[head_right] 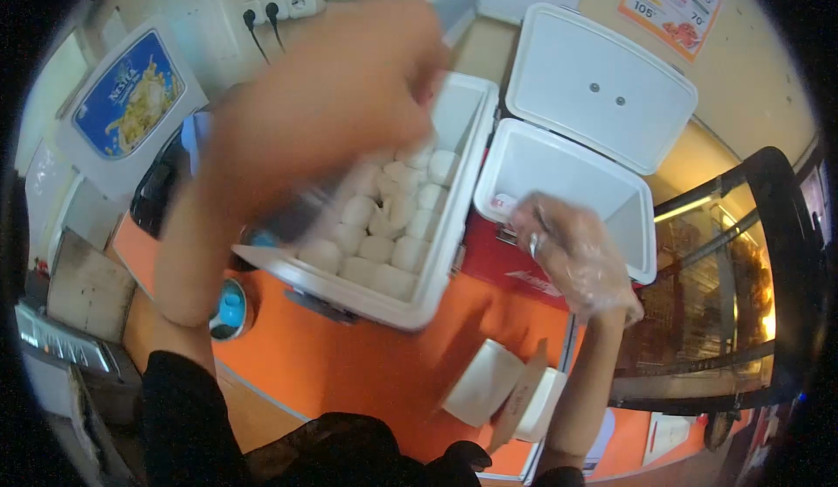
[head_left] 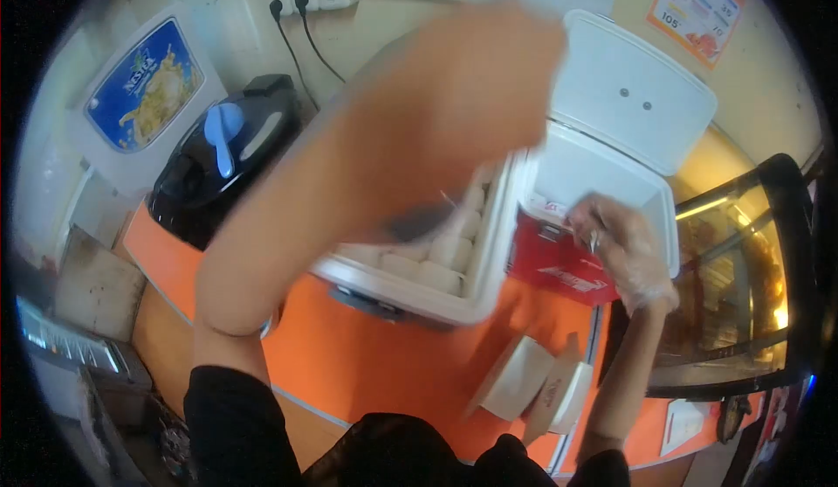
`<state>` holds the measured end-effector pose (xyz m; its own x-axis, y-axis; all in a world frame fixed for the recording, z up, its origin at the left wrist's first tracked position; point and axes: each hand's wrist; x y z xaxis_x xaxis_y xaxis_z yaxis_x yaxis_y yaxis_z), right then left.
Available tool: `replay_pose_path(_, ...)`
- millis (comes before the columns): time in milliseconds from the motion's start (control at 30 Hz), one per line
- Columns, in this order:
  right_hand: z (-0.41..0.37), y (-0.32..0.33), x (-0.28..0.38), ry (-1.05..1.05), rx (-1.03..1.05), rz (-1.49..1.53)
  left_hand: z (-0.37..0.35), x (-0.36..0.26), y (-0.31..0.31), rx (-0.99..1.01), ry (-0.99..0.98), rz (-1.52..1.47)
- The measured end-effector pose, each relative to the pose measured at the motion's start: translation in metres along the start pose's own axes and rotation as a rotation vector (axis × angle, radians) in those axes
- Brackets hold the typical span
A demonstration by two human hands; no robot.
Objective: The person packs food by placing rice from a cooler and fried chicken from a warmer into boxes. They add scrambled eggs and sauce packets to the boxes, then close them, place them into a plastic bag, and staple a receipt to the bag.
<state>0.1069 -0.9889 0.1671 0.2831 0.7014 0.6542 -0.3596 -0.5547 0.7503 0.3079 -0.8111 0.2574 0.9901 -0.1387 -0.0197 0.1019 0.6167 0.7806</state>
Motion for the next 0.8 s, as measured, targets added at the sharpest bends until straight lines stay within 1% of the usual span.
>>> replay_pose_path(33,0.022,-0.005,0.012,0.132,0.025,-0.038,-0.013,0.024,0.031,-0.022,0.058,0.067)
replay_pose_path(100,0.073,-0.036,0.047,0.275,0.224,-0.08,-0.047,0.086,0.086,-0.044,0.188,0.231)
replay_pose_path(167,0.136,-0.096,0.054,0.566,0.465,-0.279,-0.084,0.149,0.124,-0.008,0.339,0.371)
replay_pose_path(200,0.163,-0.132,0.058,0.398,0.725,-0.475,-0.102,0.182,0.139,0.032,0.425,0.428)
replay_pose_path(233,0.177,-0.158,0.068,0.378,0.923,-0.597,-0.118,0.211,0.152,0.084,0.501,0.455)
replay_pose_path(300,0.195,-0.236,0.03,0.548,1.122,-1.062,-0.143,0.251,0.165,0.167,0.598,0.429)
replay_pose_path(333,0.192,-0.26,0.007,0.547,1.007,-1.128,-0.15,0.262,0.168,0.189,0.612,0.398)
replay_pose_path(367,0.185,-0.276,-0.015,0.522,0.937,-1.177,-0.153,0.271,0.169,0.199,0.61,0.367)
replay_pose_path(467,0.181,-0.313,-0.067,0.563,0.8,-1.202,-0.156,0.279,0.169,0.211,0.591,0.295)
replay_pose_path(567,0.191,-0.33,-0.109,0.675,0.55,-1.157,-0.147,0.275,0.17,0.196,0.54,0.247)
replay_pose_path(633,0.196,-0.322,-0.123,0.684,0.445,-1.144,-0.135,0.265,0.171,0.188,0.497,0.223)
replay_pose_path(700,0.17,-0.201,0.006,0.502,0.767,-1.26,-0.121,0.251,0.172,0.18,0.445,0.194)
replay_pose_path(733,0.149,-0.15,0.034,0.525,0.576,-0.998,-0.112,0.242,0.173,0.174,0.417,0.18)
replay_pose_path(800,0.086,-0.078,0.041,0.759,-0.13,-0.511,-0.094,0.222,0.177,0.155,0.344,0.151)
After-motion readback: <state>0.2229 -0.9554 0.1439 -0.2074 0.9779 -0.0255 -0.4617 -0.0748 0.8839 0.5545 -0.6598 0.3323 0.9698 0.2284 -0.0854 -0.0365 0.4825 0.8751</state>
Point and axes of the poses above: each hand's wrist, its own z-axis towards the middle knuckle, its own y-axis out of the back of the hand, x = y × z, and after that the axes turned 7 degrees about -z, right-handed
